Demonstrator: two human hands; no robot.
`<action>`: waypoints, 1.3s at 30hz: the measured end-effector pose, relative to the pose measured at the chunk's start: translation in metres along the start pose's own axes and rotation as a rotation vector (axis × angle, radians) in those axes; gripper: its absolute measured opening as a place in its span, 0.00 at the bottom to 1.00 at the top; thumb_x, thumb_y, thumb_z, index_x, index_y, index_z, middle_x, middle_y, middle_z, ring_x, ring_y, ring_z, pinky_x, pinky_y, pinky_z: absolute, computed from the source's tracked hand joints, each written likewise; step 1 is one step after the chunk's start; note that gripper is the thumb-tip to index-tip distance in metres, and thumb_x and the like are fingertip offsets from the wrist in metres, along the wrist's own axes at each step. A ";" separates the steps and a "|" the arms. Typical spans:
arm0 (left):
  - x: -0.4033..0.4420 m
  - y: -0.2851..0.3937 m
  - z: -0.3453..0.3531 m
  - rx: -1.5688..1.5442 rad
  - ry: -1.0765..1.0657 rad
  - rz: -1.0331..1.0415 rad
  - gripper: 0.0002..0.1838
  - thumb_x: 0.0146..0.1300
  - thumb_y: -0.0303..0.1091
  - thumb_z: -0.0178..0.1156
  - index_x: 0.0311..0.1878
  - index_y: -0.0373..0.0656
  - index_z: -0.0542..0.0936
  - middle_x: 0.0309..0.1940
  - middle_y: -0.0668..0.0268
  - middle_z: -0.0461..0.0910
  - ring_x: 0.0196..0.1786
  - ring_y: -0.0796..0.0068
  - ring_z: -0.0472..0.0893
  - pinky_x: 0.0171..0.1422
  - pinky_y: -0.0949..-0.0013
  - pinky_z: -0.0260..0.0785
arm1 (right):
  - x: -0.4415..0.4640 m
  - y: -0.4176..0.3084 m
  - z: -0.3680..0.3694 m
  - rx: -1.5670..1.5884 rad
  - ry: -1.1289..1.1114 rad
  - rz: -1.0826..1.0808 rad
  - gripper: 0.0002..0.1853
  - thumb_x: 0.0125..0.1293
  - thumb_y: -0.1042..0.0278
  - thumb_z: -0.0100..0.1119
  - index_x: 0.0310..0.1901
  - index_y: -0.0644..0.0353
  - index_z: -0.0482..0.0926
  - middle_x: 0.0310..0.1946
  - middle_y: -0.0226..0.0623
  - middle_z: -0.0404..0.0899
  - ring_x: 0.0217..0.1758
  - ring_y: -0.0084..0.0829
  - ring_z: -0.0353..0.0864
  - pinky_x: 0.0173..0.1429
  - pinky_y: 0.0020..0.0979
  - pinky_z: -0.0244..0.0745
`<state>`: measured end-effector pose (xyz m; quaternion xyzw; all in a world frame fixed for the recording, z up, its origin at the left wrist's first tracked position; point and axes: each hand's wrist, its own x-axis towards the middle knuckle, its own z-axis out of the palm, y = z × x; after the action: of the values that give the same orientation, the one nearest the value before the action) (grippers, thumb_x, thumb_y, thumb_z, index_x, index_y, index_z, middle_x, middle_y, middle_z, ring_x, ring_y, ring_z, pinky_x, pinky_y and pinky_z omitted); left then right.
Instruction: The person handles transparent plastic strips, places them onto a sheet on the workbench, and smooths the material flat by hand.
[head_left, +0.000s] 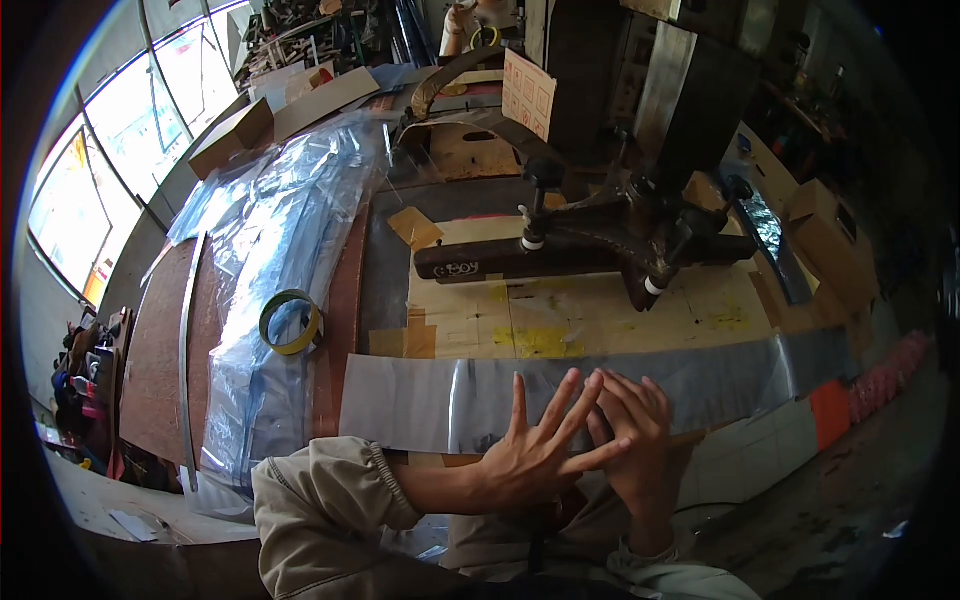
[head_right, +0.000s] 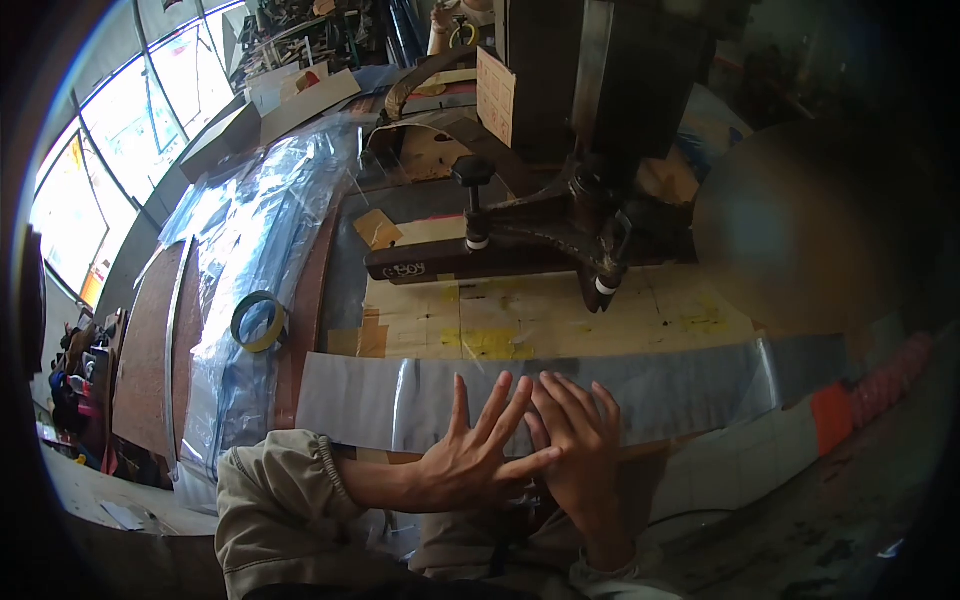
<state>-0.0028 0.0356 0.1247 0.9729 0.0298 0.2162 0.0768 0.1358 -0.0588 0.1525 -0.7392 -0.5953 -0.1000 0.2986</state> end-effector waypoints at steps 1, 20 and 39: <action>0.000 0.000 0.000 0.002 0.019 -0.002 0.53 0.55 0.59 0.65 0.76 0.80 0.39 0.74 0.32 0.44 0.75 0.27 0.49 0.59 0.13 0.49 | -0.001 0.002 0.000 0.030 -0.005 0.002 0.15 0.64 0.64 0.62 0.51 0.58 0.82 0.54 0.36 0.81 0.59 0.34 0.79 0.70 0.44 0.60; 0.000 0.000 0.002 -0.277 0.322 -0.006 0.48 0.58 0.62 0.62 0.77 0.65 0.50 0.76 0.40 0.37 0.78 0.36 0.41 0.67 0.16 0.36 | 0.013 -0.010 -0.052 0.110 0.115 0.009 0.13 0.60 0.79 0.60 0.47 0.57 0.85 0.45 0.34 0.86 0.52 0.33 0.84 0.62 0.41 0.69; 0.045 -0.014 -0.070 -0.880 0.518 -0.135 0.50 0.56 0.09 0.53 0.73 0.56 0.39 0.71 0.49 0.48 0.74 0.52 0.58 0.62 0.55 0.77 | 0.004 0.016 -0.064 0.925 0.262 0.156 0.21 0.67 0.63 0.61 0.55 0.70 0.78 0.51 0.47 0.82 0.55 0.37 0.81 0.62 0.37 0.72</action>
<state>0.0074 0.0627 0.2038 0.7588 0.0169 0.4368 0.4828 0.1651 -0.0927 0.2009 -0.5524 -0.4776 0.1054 0.6750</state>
